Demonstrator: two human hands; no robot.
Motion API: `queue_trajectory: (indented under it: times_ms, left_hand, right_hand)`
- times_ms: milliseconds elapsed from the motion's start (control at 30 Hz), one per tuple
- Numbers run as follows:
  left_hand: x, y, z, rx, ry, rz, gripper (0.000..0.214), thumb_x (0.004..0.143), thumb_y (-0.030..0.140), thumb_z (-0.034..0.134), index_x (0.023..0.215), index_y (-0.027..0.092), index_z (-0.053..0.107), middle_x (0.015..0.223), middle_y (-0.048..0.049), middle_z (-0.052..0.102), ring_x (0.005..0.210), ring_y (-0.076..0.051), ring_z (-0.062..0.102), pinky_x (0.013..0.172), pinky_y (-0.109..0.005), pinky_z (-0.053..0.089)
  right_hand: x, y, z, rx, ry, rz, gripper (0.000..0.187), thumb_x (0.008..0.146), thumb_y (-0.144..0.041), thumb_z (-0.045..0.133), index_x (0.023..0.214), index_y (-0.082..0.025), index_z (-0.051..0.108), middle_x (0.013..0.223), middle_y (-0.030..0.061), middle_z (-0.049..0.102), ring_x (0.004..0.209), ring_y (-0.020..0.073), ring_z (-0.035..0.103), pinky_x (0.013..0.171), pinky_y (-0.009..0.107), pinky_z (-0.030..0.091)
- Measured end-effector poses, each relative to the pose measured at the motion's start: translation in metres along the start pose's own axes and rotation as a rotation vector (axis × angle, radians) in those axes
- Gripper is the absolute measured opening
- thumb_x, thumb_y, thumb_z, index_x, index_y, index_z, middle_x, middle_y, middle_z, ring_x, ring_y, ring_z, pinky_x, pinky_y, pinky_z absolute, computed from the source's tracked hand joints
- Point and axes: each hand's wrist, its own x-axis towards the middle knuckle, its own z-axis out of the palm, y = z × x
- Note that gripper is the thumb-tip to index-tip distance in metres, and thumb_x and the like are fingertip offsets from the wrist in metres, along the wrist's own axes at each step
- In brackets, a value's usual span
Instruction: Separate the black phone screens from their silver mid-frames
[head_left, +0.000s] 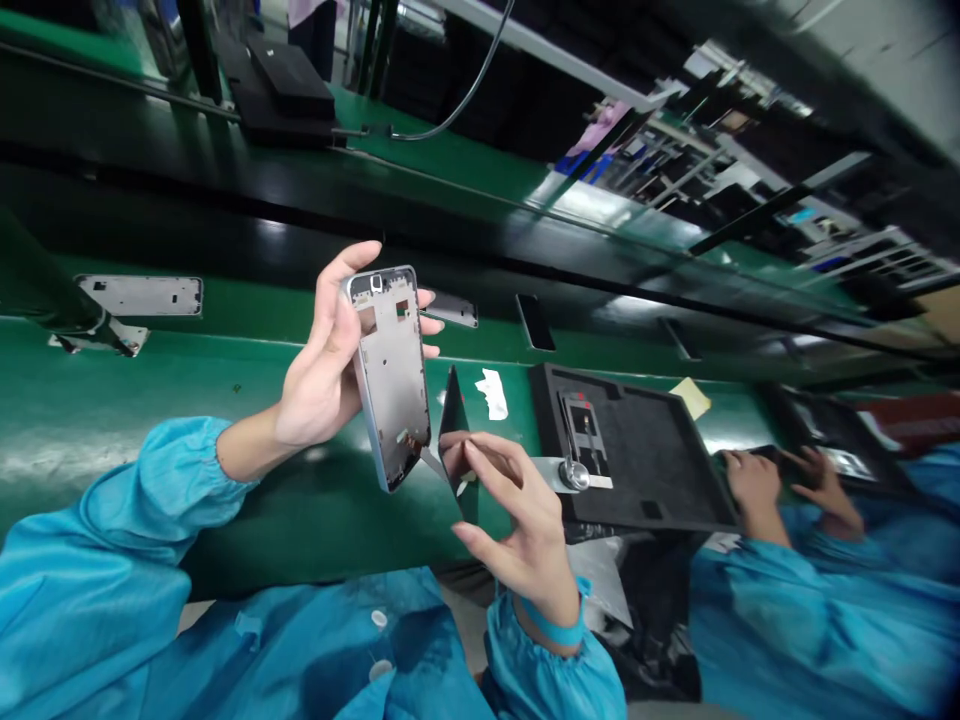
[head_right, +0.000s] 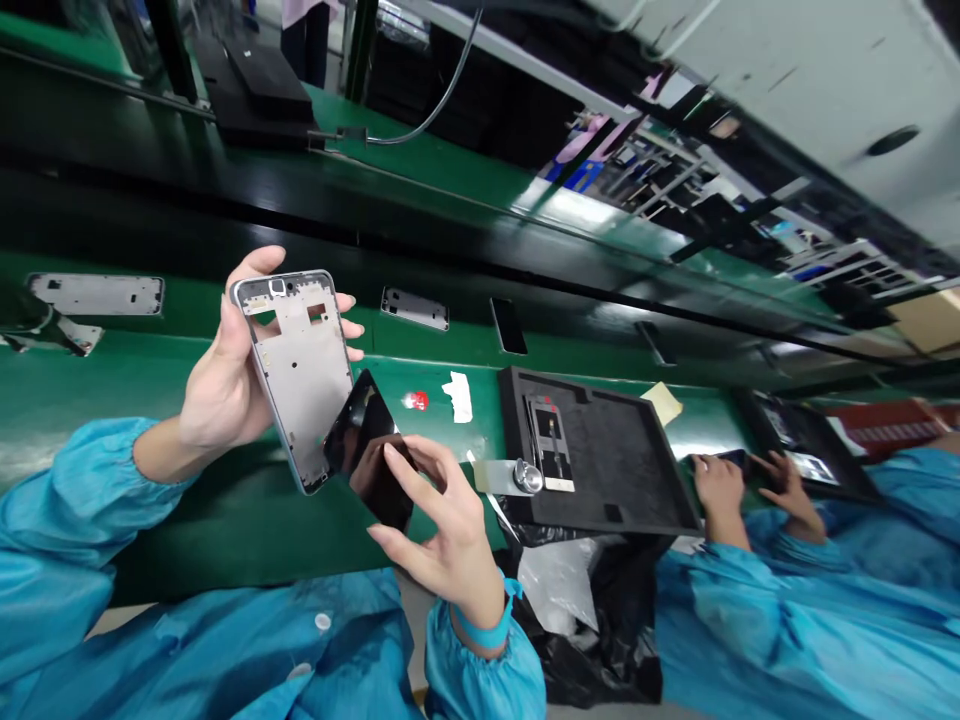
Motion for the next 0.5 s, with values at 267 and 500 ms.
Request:
queue_trajectory:
  times_ms: [267,500]
  left_hand:
    - [0.000,0.008,0.000,0.049,-0.078,-0.001,0.056,0.092,0.064,0.080,0.128,0.027,0.056,0.129,-0.0105,0.076,0.113,-0.033,0.080,0.101,-0.056,0.065]
    - [0.006,0.007,-0.013,0.306,-0.243,0.020,0.055,0.088,0.059,0.086,0.123,0.027,0.059,0.127,-0.0107,0.076,0.114,-0.029,0.078,0.091,-0.043,0.069]
  right_hand:
    - [0.004,-0.004,-0.001,0.000,0.003,0.001,0.063,0.104,-0.046,0.071,0.164,-0.041,0.053,0.142,0.0140,0.061,0.125,0.0335,0.070,0.101,0.055,0.065]
    - [0.023,-0.002,0.038,0.341,0.240,0.102,0.069,0.101,-0.057,0.073,0.165,-0.040,0.052,0.141,0.0119,0.067,0.116,0.0284,0.075,0.098,0.049,0.069]
